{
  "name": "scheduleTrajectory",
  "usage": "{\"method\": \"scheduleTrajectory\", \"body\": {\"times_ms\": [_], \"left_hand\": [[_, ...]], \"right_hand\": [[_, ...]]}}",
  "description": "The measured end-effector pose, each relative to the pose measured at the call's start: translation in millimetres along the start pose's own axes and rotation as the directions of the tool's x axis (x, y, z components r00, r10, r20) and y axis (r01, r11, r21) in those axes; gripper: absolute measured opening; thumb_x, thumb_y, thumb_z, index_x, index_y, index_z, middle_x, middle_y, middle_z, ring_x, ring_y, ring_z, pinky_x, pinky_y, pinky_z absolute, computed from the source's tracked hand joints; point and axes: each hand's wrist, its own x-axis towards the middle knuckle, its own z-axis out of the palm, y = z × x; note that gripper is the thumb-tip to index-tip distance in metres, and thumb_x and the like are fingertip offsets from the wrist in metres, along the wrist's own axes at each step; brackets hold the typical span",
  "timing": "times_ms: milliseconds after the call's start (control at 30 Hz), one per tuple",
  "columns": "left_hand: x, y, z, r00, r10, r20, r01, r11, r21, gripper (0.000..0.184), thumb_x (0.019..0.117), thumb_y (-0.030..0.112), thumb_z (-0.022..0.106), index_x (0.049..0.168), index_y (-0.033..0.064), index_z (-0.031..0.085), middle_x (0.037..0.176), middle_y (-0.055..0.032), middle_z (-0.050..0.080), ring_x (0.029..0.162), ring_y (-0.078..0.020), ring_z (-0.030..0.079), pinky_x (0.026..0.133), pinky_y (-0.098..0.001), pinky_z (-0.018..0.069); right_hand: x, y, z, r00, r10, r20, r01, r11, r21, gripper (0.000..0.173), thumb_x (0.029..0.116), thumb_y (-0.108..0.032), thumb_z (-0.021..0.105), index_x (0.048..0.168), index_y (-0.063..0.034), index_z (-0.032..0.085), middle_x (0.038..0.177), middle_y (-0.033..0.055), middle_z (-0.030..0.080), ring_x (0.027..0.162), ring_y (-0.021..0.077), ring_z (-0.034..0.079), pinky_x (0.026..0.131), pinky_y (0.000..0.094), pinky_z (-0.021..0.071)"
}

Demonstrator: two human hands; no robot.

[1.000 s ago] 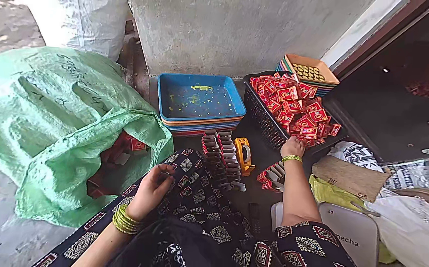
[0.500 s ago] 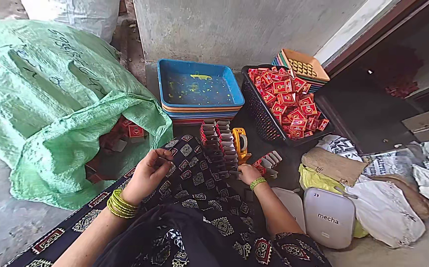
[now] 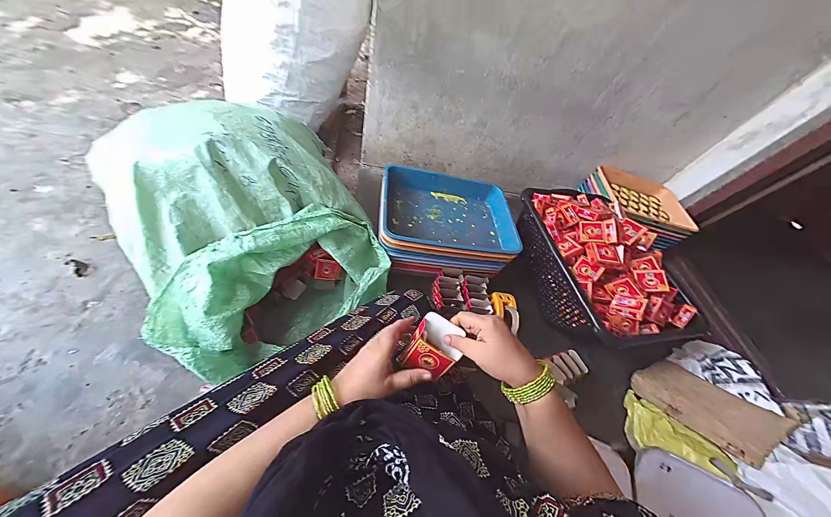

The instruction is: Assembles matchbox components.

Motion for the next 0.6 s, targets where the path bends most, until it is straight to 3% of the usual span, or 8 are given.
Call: {"method": "scheduleTrajectory", "body": {"times_ms": [67, 133, 233, 300, 400, 500, 533, 600], "left_hand": [[-2.0, 6.1, -4.8, 0.998, -0.044, -0.053, 0.047, 0.998, 0.05, 0.097, 0.0826, 0.056, 0.08, 0.147, -0.0053, 0.04, 0.129, -0.0171, 0.065, 0.118, -0.0189, 0.066, 0.104, -0.0397, 0.054], [-3.6, 3.0, -8.9, 0.985, -0.07, -0.16, 0.075, 0.997, 0.02, 0.096, 0.0827, 0.052, 0.081, 0.146, -0.0064, 0.04, 0.124, -0.0153, 0.067, 0.113, -0.0163, 0.067, 0.101, -0.0382, 0.0556], [-0.7, -3.4, -18.8, 0.947, -0.013, -0.32, -0.044, 0.985, -0.169, 0.101, 0.0881, 0.037, 0.081, 0.155, -0.0072, 0.02, 0.124, -0.0152, 0.068, 0.109, -0.016, 0.07, 0.097, -0.0379, 0.0605], [1.9, -2.1, -24.1, 0.919, 0.007, -0.393, -0.126, 0.952, -0.278, 0.104, 0.0892, 0.027, 0.081, 0.157, -0.0029, 0.009, 0.122, -0.0165, 0.067, 0.105, -0.0211, 0.072, 0.092, -0.0416, 0.0637], [1.8, 1.9, -30.8, 0.918, 0.053, -0.394, -0.198, 0.92, -0.339, 0.087, 0.0909, 0.02, 0.079, 0.154, -0.0024, 0.023, 0.127, -0.0158, 0.065, 0.106, -0.021, 0.071, 0.092, -0.0402, 0.0632], [-0.1, 0.7, -30.8, 0.916, 0.111, -0.385, -0.251, 0.909, -0.333, 0.065, 0.0894, 0.016, 0.08, 0.14, -0.0002, 0.042, 0.116, -0.0115, 0.068, 0.096, -0.0171, 0.072, 0.084, -0.0367, 0.0642], [-0.7, -0.1, -30.7, 0.917, 0.128, -0.378, -0.265, 0.904, -0.336, 0.061, 0.0883, 0.015, 0.081, 0.135, 0.0014, 0.044, 0.112, -0.0106, 0.068, 0.094, -0.017, 0.072, 0.083, -0.0366, 0.0642], [-1.5, 0.1, -30.3, 0.922, 0.154, -0.355, -0.278, 0.902, -0.331, 0.055, 0.0861, 0.017, 0.084, 0.125, 0.0046, 0.047, 0.105, -0.0077, 0.069, 0.09, -0.0149, 0.072, 0.081, -0.0348, 0.0636]], "right_hand": [[15.5, -12.7, 18.9, 1.0, 0.001, -0.025, 0.003, 0.991, 0.135, 0.018, 0.0952, -0.024, 0.069, 0.101, -0.0078, 0.073, 0.083, 0.0008, 0.071, 0.075, 0.0072, 0.067, 0.071, 0.0287, 0.0562], [25.6, -20.0, 36.3, 0.989, 0.002, -0.146, 0.039, 0.96, 0.276, 0.022, 0.0995, -0.02, 0.064, 0.113, -0.0041, 0.069, 0.089, 0.0031, 0.073, 0.077, 0.0098, 0.07, 0.072, 0.0293, 0.0595], [31.0, -30.0, 62.5, 0.937, 0.023, -0.349, 0.177, 0.831, 0.528, 0.03, 0.1086, -0.018, 0.049, 0.127, 0.0046, 0.051, 0.103, 0.0141, 0.069, 0.084, 0.0234, 0.073, 0.069, 0.0407, 0.0658], [28.7, -31.0, 78.6, 0.907, -0.036, -0.42, 0.288, 0.78, 0.555, 0.032, 0.1082, -0.015, 0.049, 0.133, 0.0059, 0.045, 0.114, 0.0175, 0.068, 0.095, 0.0272, 0.074, 0.075, 0.0433, 0.0662], [27.8, -29.0, 96.9, 0.858, -0.202, -0.472, 0.435, 0.777, 0.456, 0.043, 0.106, -0.011, 0.056, 0.142, 0.0106, 0.048, 0.13, 0.0168, 0.066, 0.112, 0.0192, 0.07, 0.094, 0.0344, 0.0615], [29.5, -27.0, 106.0, 0.82, -0.294, -0.492, 0.5, 0.785, 0.365, 0.044, 0.1062, -0.016, 0.057, 0.141, 0.0102, 0.053, 0.139, 0.0152, 0.063, 0.121, 0.0126, 0.065, 0.103, 0.0287, 0.0558], [30.4, -25.7, 107.2, 0.805, -0.312, -0.504, 0.514, 0.791, 0.331, 0.039, 0.1065, -0.019, 0.057, 0.135, 0.0071, 0.059, 0.134, 0.0126, 0.067, 0.118, 0.0111, 0.066, 0.102, 0.0278, 0.0562], [32.6, -24.6, 109.0, 0.778, -0.332, -0.533, 0.529, 0.804, 0.271, 0.029, 0.1085, -0.026, 0.053, 0.116, -0.0027, 0.067, 0.11, 0.0035, 0.071, 0.099, 0.0051, 0.068, 0.088, 0.0226, 0.0582]]}}
